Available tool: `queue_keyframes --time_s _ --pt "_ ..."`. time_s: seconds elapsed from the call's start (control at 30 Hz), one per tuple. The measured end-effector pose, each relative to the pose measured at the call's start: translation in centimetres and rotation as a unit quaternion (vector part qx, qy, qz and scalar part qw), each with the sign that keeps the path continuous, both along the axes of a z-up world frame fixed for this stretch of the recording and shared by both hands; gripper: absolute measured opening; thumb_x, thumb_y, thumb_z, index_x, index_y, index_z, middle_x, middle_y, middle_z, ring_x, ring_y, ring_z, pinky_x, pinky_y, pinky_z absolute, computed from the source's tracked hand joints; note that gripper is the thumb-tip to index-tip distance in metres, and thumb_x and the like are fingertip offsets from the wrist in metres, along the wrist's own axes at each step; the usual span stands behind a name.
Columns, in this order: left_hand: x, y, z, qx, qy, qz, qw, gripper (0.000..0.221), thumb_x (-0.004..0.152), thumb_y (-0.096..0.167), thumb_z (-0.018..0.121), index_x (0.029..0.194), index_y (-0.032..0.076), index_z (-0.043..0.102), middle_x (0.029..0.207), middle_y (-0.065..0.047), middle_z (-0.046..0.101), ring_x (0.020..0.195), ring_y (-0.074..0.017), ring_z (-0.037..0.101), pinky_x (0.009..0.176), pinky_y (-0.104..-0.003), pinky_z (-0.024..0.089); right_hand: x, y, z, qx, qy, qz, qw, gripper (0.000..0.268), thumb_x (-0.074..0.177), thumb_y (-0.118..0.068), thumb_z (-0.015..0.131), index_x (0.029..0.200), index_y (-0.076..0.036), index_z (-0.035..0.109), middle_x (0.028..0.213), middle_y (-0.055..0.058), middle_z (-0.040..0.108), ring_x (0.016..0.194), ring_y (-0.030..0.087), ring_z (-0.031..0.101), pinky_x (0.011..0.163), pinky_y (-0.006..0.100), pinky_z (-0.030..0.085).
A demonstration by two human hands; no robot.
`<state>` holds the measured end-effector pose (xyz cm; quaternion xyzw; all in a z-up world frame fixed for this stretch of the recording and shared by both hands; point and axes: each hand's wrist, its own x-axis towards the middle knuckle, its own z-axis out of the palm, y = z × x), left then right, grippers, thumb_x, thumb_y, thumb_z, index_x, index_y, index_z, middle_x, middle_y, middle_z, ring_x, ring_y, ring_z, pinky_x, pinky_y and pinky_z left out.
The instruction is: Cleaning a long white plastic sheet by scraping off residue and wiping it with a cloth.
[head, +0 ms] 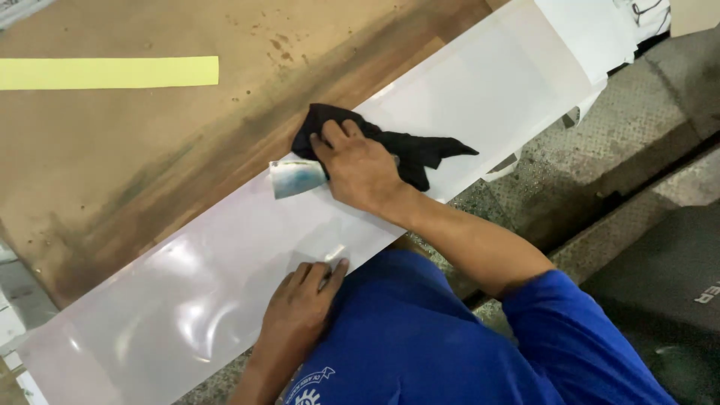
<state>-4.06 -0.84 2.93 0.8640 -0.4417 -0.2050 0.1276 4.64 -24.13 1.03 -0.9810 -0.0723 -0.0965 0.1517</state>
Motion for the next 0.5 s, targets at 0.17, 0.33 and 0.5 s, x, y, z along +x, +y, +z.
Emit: queue_keyframes --time_s 0.17,0.33,0.5 --pt "0.0 1.4 1.1 0.093 0.094 0.061 0.989 0.064 0.081 0.014 0.065 0.144 0.023 0.059 0.123 -0.006 0.061 0.123 -0.0278 0.056 0.106 -0.040 0.045 -1.1 3.3 -0.4 0.012 0.047 0.077 0.996 0.046 0.085 -0.010 0.060 0.129 -0.002 0.067 0.115 0.014 0.059 0.106 0.034 0.059 0.079 0.041 0.058" --pt "2.0 1.1 -1.3 -0.060 -0.143 0.155 0.976 0.061 0.091 0.029 0.062 0.149 0.014 0.051 0.143 -0.022 0.048 0.142 -0.0453 0.037 0.112 -0.055 0.034 -1.4 2.8 -0.3 0.026 0.032 0.079 0.996 0.054 0.080 -0.010 0.061 0.134 -0.004 0.066 0.112 0.012 0.058 0.107 0.033 0.058 0.079 0.041 0.058" --pt "1.8 1.2 -1.0 -0.089 -0.110 0.185 0.972 0.058 0.095 0.029 0.059 0.151 0.018 0.050 0.157 -0.017 0.043 0.146 -0.0412 0.034 0.117 -0.054 0.031 0.1 -11.8 -4.8 -0.067 -0.029 -0.090 0.993 0.036 0.092 -0.012 0.063 0.127 -0.012 0.070 0.125 0.015 0.060 0.112 0.037 0.061 0.083 0.048 0.058"
